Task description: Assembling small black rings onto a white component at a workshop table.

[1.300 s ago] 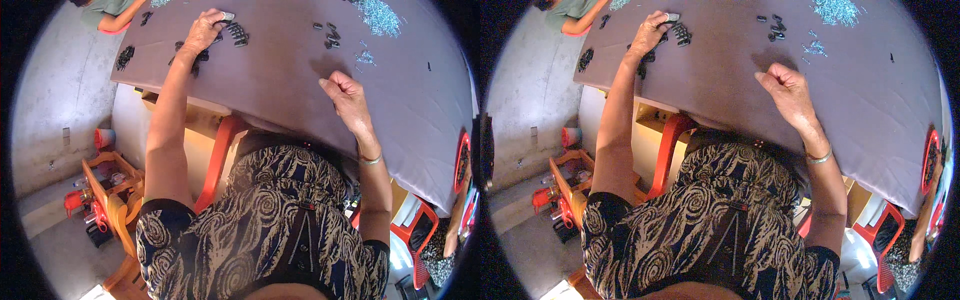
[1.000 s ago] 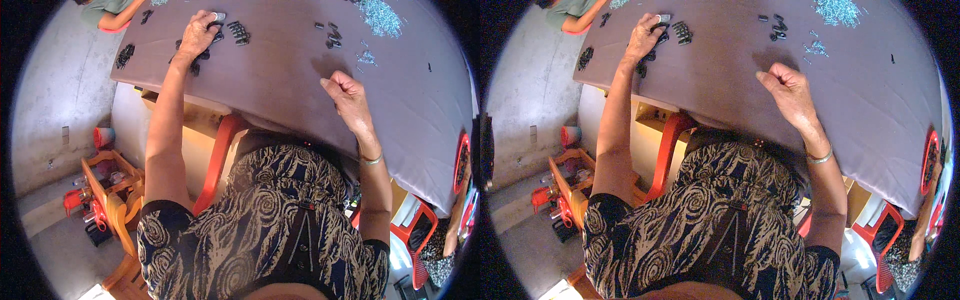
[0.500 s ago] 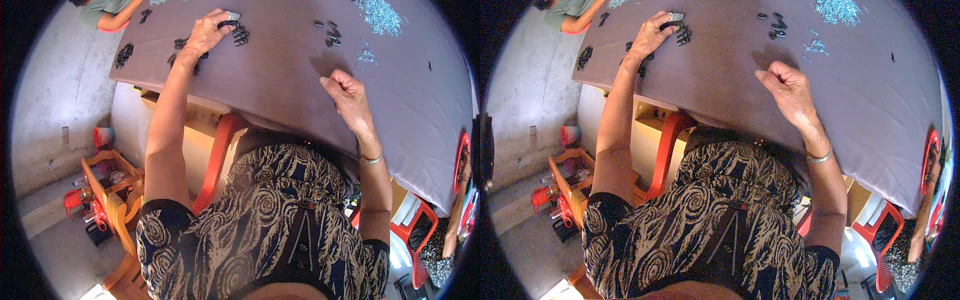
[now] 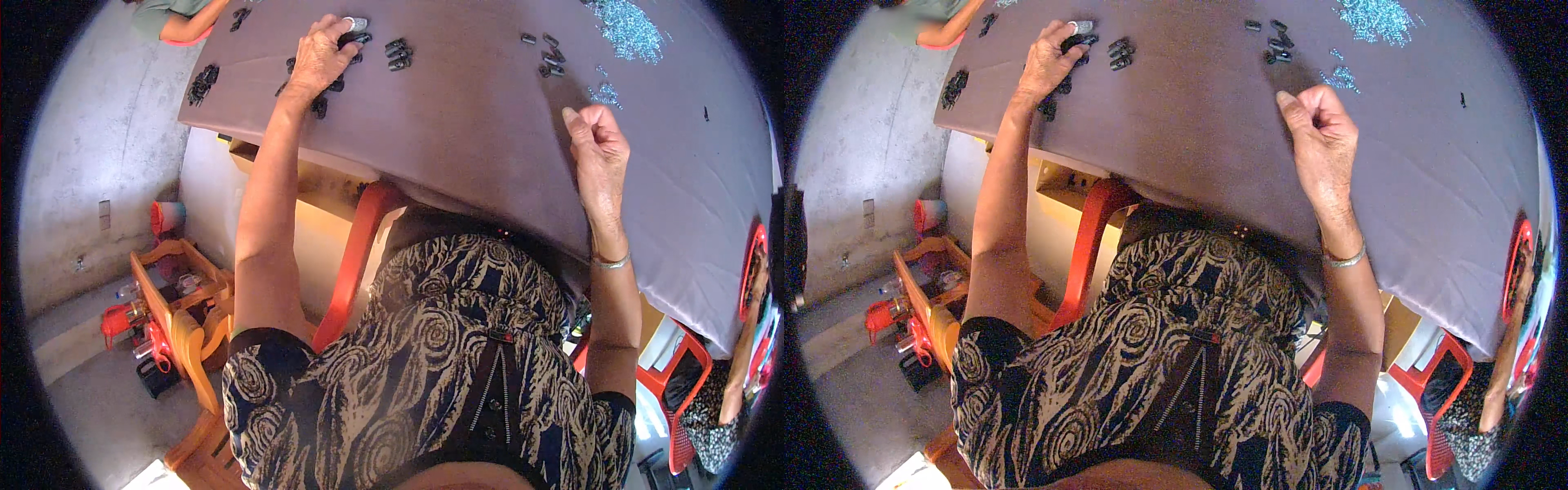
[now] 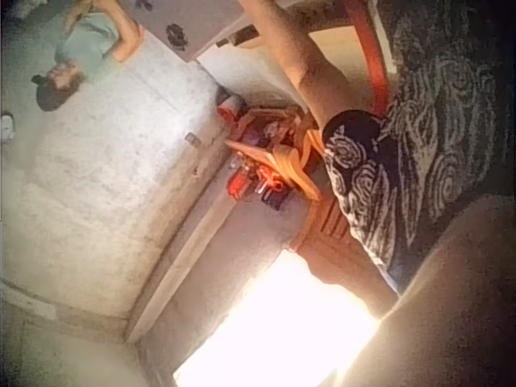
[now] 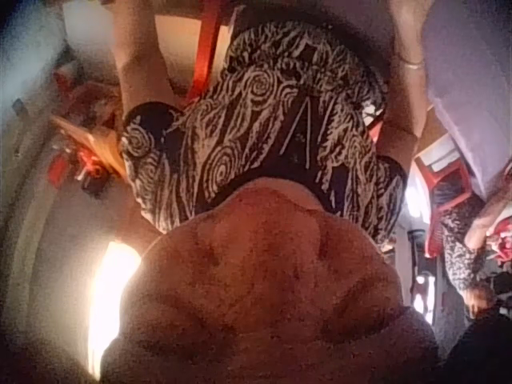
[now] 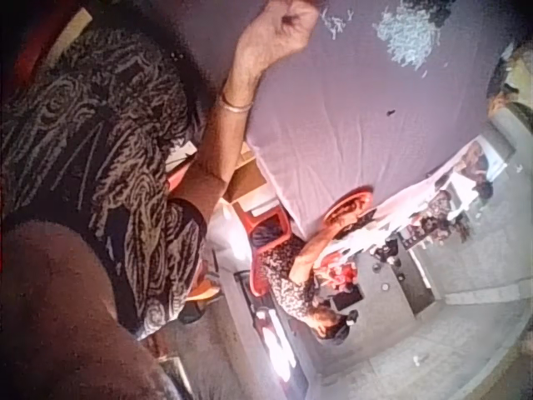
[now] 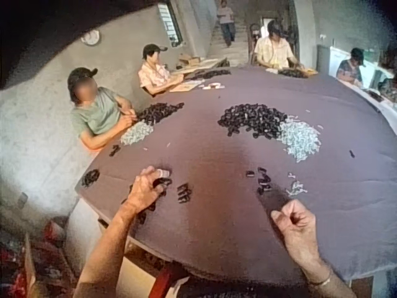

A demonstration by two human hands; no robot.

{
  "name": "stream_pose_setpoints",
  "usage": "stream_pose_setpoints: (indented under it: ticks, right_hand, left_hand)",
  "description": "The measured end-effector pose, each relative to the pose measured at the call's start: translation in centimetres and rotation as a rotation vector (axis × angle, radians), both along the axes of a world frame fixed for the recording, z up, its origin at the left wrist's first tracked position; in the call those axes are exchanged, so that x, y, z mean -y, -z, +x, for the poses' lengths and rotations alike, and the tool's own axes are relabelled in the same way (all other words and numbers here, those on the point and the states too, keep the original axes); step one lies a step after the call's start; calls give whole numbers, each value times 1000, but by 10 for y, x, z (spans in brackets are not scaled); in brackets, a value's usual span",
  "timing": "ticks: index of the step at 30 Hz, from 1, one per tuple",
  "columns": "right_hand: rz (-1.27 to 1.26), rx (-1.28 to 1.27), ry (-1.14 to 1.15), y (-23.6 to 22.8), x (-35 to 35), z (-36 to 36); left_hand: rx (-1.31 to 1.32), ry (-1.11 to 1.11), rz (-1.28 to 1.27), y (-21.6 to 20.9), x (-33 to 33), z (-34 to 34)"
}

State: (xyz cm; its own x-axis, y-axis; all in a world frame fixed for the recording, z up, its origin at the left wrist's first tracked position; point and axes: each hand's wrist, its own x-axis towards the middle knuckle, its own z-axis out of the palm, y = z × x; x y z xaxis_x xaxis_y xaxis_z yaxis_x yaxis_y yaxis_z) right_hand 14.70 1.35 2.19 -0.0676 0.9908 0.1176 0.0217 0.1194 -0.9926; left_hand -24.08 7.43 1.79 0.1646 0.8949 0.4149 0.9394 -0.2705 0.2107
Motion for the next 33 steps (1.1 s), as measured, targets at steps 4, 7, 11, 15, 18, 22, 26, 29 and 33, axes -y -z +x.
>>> stream_pose_setpoints:
  ticks: [4, 7, 11, 15, 18, 22, 26, 29, 33]
  right_hand:
    - [93, -68, 81, 5, -4, 2]
    - [92, -3, 50, 9, -5, 2]
    - [47, -11, 35, 8, -3, 1]
    - [35, 4, 10, 9, -3, 3]
    - [59, 31, -8, 10, -3, 2]
    - [88, 65, -10, 12, -4, 3]
    - [101, 64, -8, 12, -4, 3]
    - [69, 88, -14, 10, -3, 3]
    - [88, 67, -27, 13, -5, 2]
  left_hand:
    - [142, 88, -43, -11, 2, 25]
    - [180, 233, -82, -11, 0, 33]
    - [206, 222, -141, -7, -1, 38]
    - [177, 210, -137, -3, -3, 40]
    - [237, 217, -144, -1, -3, 40]
    - [187, 173, -171, -3, 0, 39]
    - [88, 157, -160, -7, 6, 28]
    - [-34, 114, -93, -5, 11, 19]
    - [58, 156, -108, -8, 12, 21]
